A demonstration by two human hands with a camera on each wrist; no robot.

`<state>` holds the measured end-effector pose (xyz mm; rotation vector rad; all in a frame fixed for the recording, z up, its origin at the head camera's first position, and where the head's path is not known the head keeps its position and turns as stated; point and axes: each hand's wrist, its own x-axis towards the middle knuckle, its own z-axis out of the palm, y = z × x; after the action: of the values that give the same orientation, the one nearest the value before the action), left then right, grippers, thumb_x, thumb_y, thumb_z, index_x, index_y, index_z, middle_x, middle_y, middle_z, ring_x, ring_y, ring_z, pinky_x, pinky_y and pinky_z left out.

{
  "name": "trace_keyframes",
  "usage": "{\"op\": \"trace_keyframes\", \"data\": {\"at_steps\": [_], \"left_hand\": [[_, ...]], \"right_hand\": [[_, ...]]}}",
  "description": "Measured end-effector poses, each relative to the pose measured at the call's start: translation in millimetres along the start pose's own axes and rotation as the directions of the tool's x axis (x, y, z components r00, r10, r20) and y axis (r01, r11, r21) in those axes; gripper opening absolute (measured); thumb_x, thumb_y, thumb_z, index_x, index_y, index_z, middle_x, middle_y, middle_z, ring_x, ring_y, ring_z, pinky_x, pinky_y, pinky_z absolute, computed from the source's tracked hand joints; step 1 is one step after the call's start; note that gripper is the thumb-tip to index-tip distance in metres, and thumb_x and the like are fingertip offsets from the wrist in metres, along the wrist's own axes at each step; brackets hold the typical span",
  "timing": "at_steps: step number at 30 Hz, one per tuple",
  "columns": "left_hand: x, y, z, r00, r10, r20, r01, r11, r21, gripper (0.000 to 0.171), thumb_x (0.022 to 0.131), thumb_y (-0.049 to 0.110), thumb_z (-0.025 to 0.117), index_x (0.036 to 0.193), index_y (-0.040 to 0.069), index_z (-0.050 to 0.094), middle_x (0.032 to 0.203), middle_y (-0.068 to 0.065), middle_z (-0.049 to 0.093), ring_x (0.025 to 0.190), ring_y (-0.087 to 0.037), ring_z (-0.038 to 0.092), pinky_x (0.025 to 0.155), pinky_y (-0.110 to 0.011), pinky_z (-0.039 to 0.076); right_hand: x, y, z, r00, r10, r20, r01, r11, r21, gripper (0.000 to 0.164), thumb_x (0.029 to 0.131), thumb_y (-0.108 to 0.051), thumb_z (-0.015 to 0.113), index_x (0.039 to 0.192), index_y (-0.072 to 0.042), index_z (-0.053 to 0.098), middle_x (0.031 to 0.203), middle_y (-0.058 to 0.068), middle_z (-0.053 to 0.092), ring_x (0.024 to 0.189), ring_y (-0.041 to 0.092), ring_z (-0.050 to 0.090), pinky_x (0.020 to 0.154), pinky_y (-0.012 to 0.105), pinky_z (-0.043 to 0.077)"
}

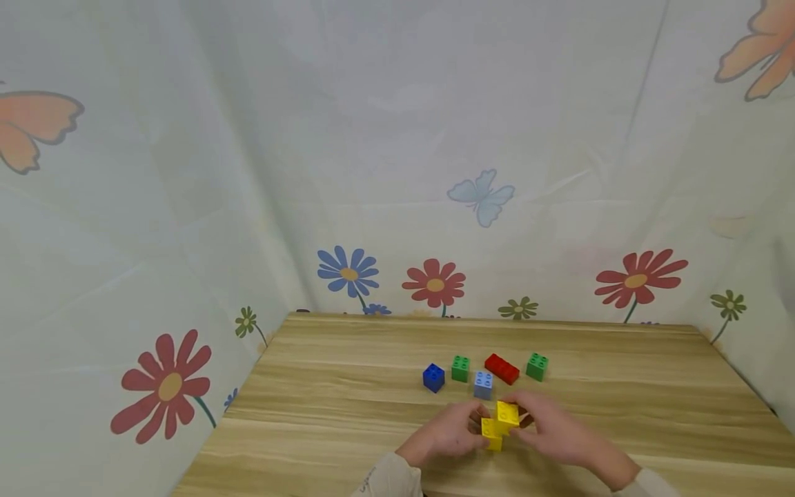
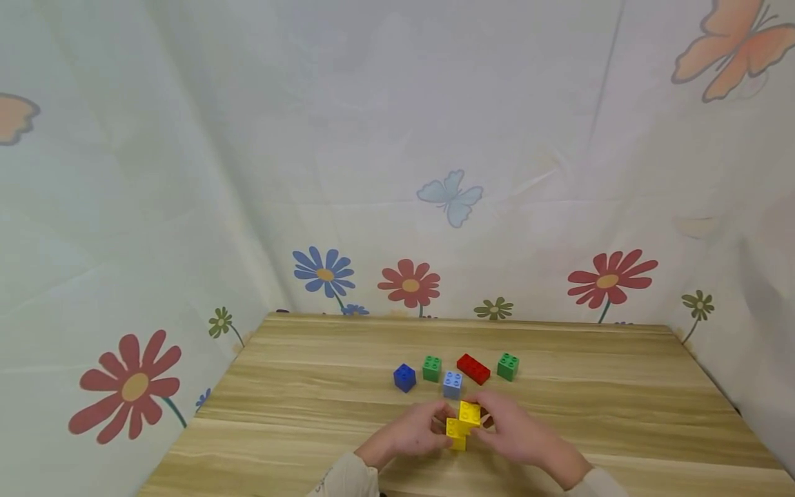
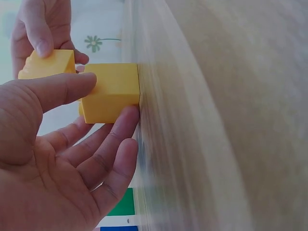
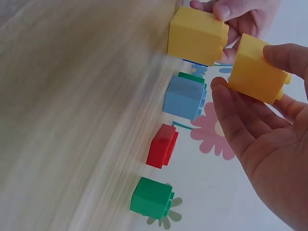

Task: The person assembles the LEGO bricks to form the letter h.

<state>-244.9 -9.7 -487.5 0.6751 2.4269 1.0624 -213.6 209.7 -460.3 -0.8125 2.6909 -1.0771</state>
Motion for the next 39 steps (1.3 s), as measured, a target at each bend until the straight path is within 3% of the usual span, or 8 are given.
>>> {"op": "trace_keyframes", "data": {"at_steps": [13,21,32,39], "left_hand": [[2.4,-2.4,-2.1,1.000,-0.016,0.005,0.016,1.000,-0.026,0.028,0.085,0.014,0.072,0.109,0.015,0.058,0.103,0.005,0.061,0.084,-0.006,0.057,0.078,-0.026,0.050],[5.6,-6.2,-1.2,1.000,-0.014,0.007,0.014,1.000,-0.023,0.028,0.085,0.015,0.072,0.109,0.017,0.058,0.104,0.006,0.061,0.085,-0.005,0.057,0.078,-0.026,0.050],[5.5,-6.0,-1.5,1.000,-0.027,0.011,0.028,0.998,-0.062,0.029,0.084,0.015,0.073,0.109,0.019,0.058,0.103,0.009,0.060,0.087,-0.006,0.057,0.080,-0.029,0.050],[4.9,-5.3,-2.2,1.000,-0.020,0.010,0.020,0.998,-0.058,0.031,0.084,0.015,0.073,0.111,0.019,0.059,0.103,0.009,0.060,0.088,-0.007,0.057,0.080,-0.028,0.050]], "right_hand": [[8,4,12,1.000,-0.020,0.006,0.020,1.000,0.002,0.038,0.092,-0.025,0.064,0.125,-0.012,0.051,0.119,-0.001,0.054,0.098,0.013,0.053,0.080,0.026,0.050],[11,0,14,0.999,-0.040,0.001,0.040,0.999,0.009,0.039,0.090,-0.023,0.065,0.125,-0.009,0.052,0.120,0.002,0.055,0.098,0.016,0.054,0.079,0.030,0.051],[15,0,17,1.000,-0.021,0.022,0.022,0.999,-0.041,0.038,0.088,-0.016,0.067,0.123,-0.013,0.053,0.120,-0.003,0.055,0.098,0.012,0.054,0.080,0.031,0.051],[16,-4,17,1.000,-0.028,0.003,0.028,0.996,-0.084,0.040,0.087,-0.012,0.069,0.123,-0.010,0.053,0.118,-0.001,0.057,0.095,0.012,0.055,0.078,0.029,0.051]]}}
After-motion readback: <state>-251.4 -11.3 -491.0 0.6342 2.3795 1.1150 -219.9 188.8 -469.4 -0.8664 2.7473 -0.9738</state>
